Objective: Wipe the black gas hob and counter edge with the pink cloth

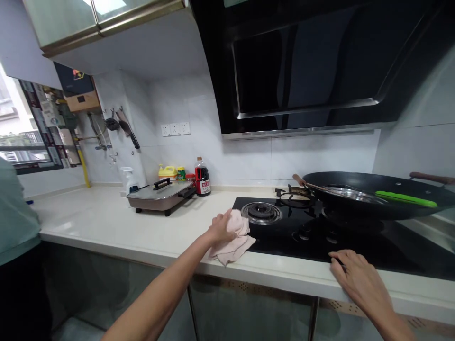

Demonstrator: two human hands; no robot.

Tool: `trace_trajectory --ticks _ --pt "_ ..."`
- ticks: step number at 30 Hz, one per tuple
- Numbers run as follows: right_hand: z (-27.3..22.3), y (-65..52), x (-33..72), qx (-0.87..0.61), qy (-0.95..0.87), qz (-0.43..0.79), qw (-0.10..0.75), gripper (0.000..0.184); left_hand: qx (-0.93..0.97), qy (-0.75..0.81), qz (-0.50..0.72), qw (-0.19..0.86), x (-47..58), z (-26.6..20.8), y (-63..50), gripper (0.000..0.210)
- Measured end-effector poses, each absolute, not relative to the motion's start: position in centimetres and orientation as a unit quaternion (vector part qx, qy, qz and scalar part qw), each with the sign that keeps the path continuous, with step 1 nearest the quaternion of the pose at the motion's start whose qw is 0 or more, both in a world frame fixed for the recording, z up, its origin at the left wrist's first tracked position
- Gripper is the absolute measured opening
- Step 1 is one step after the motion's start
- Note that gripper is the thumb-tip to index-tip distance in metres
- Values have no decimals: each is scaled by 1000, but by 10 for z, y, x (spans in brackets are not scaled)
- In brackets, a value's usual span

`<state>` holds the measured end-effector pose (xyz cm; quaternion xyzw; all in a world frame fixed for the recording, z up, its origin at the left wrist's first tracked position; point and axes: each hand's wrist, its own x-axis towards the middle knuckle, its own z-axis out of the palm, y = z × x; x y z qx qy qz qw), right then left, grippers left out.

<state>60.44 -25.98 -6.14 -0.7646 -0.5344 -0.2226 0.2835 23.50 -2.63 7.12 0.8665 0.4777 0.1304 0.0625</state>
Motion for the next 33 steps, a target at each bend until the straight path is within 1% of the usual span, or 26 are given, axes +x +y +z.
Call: trace_trajectory --ticks 3,4,9,12,15,19,22,26,29,31,33 --pt "-63 -260 604 -759 -540 -224 285 47 872 475 98 66 233 50 -26 72" --pt "-63 -260 604 -760 -540 -228 282 47 870 479 97 64 233 44 -26 70" --pt "-58 -261 598 -776 -524 -234 262 45 865 495 76 33 251 41 -17 81" --pt "-53 -262 595 -781 -519 -232 259 43 879 473 63 -7 276 42 -22 73" --pt "-52 -264 592 -782 -516 -227 264 43 912 402 73 -23 305 33 -48 64" --pt "-52 -265 591 -776 -523 -220 276 43 962 240 130 -25 338 19 -89 50" --pt "-53 -267 600 -763 -543 -201 288 43 970 190 154 -8 349 21 -93 41" --pt "-52 -271 631 -729 -589 -143 319 43 968 215 125 1 356 34 -65 43" --pt "-51 -275 649 -751 -546 -188 320 45 963 241 122 -14 370 36 -43 48" --pt "-51 -277 651 -774 -511 -226 297 45 958 254 127 -21 386 33 -33 52" --pt "-51 -277 646 -778 -510 -236 280 44 956 262 130 -26 406 30 -26 53"
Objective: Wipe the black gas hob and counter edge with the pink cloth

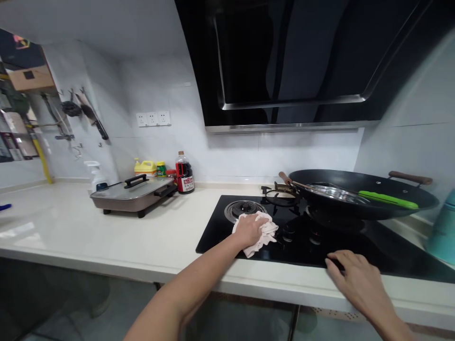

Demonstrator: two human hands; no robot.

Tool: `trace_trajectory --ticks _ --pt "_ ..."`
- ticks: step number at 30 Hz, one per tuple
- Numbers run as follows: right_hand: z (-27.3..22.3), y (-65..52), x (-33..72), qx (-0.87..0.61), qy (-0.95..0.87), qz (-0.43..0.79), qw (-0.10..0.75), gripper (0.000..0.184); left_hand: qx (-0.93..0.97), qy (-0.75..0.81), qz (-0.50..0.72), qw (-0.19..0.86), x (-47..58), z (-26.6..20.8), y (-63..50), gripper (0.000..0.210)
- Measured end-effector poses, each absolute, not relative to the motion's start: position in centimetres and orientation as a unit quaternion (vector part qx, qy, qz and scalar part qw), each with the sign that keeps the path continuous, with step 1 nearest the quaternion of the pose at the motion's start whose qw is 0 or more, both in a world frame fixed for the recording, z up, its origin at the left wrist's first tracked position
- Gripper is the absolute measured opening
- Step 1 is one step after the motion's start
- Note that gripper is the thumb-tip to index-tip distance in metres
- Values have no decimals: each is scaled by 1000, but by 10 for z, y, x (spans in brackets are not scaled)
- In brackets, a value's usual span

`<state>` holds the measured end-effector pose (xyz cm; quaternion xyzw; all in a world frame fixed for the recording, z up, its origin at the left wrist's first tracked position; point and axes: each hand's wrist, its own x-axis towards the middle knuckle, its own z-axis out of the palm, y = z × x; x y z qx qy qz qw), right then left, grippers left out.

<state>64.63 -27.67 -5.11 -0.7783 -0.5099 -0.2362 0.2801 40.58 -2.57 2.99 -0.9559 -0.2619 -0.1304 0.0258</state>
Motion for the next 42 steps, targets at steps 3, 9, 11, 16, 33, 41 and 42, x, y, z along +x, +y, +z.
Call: trace_trajectory --ticks 3,9,11,16,33,41,42 --pt "-51 -275 638 -771 -525 -234 275 44 -957 -259 -129 27 441 29 -19 53" --pt "-51 -277 642 -772 -524 -213 290 40 -962 -254 -104 15 500 34 -22 46" --pt "-52 -278 645 -770 -526 -207 295 39 -964 -248 -98 8 503 34 -28 44" --pt "-53 -279 649 -774 -525 -204 290 41 -971 -218 -102 0 466 31 -46 45" --pt "-62 -272 656 -784 -521 -188 279 46 -960 -70 -270 29 318 -6 -108 50" --pt "-35 -238 604 -744 -539 -188 346 49 -879 -349 -316 71 172 -3 -19 35" --pt "-27 -228 583 -734 -566 -165 337 50 -873 -377 -304 59 164 -3 -13 36"
